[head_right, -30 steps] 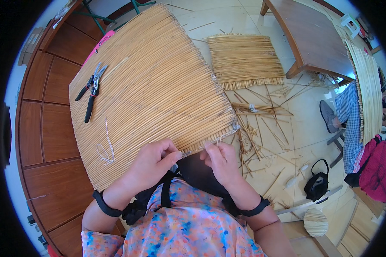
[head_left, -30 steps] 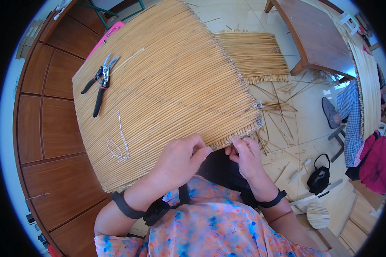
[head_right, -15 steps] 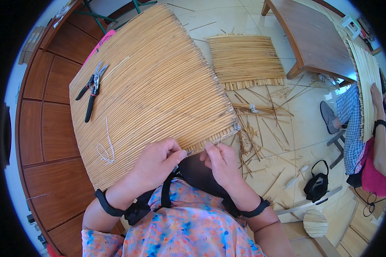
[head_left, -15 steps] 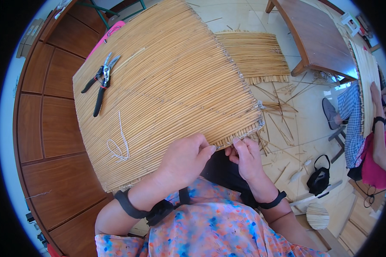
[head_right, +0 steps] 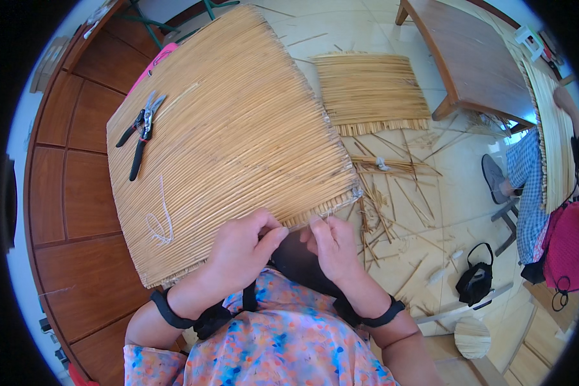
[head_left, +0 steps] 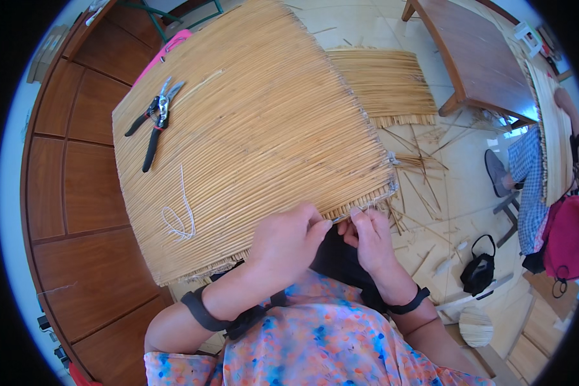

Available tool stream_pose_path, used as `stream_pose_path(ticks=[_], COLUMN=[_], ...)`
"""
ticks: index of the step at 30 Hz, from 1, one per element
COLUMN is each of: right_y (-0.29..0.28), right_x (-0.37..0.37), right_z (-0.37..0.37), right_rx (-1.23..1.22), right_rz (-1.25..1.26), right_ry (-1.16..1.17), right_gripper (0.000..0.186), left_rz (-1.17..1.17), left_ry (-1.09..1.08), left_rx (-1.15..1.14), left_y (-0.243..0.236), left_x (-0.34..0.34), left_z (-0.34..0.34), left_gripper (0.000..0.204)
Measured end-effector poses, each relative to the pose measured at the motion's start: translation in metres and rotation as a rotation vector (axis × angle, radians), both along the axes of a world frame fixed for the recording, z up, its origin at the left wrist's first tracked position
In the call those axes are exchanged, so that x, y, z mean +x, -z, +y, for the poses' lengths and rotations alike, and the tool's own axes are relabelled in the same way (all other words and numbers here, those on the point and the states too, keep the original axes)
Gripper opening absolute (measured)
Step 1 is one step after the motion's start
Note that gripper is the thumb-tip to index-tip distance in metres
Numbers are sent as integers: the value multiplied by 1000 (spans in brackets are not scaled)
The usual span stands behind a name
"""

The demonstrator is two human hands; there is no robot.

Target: The person weaves together bamboo slats using thin binding strips, occasionally using a pair of shears to cut the strips.

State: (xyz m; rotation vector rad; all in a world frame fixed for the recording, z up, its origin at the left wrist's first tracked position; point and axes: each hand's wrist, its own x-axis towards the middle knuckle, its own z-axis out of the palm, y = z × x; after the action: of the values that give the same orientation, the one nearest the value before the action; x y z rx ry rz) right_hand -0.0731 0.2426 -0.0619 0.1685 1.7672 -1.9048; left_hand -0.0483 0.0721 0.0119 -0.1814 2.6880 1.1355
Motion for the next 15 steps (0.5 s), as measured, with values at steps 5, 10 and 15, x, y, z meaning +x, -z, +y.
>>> stream_pose_path(ticks=[5,10,15], right_y=[2,6,5], right_x=[3,-2,-12], right_z=[-2,4,14], right_rx=[-60,-112,-163], right_rz=[-44,-80,-99], right_ry=[65,39,6], right_gripper=[42,44,44], left_rz=[-32,-78,-187], left_ry=[9,42,91], left_rx=[51,90,87], left_y=[2,1,-7], left_x=[-2,-7,-17], left_z=[0,-7,-11], left_gripper=[17,17,19])
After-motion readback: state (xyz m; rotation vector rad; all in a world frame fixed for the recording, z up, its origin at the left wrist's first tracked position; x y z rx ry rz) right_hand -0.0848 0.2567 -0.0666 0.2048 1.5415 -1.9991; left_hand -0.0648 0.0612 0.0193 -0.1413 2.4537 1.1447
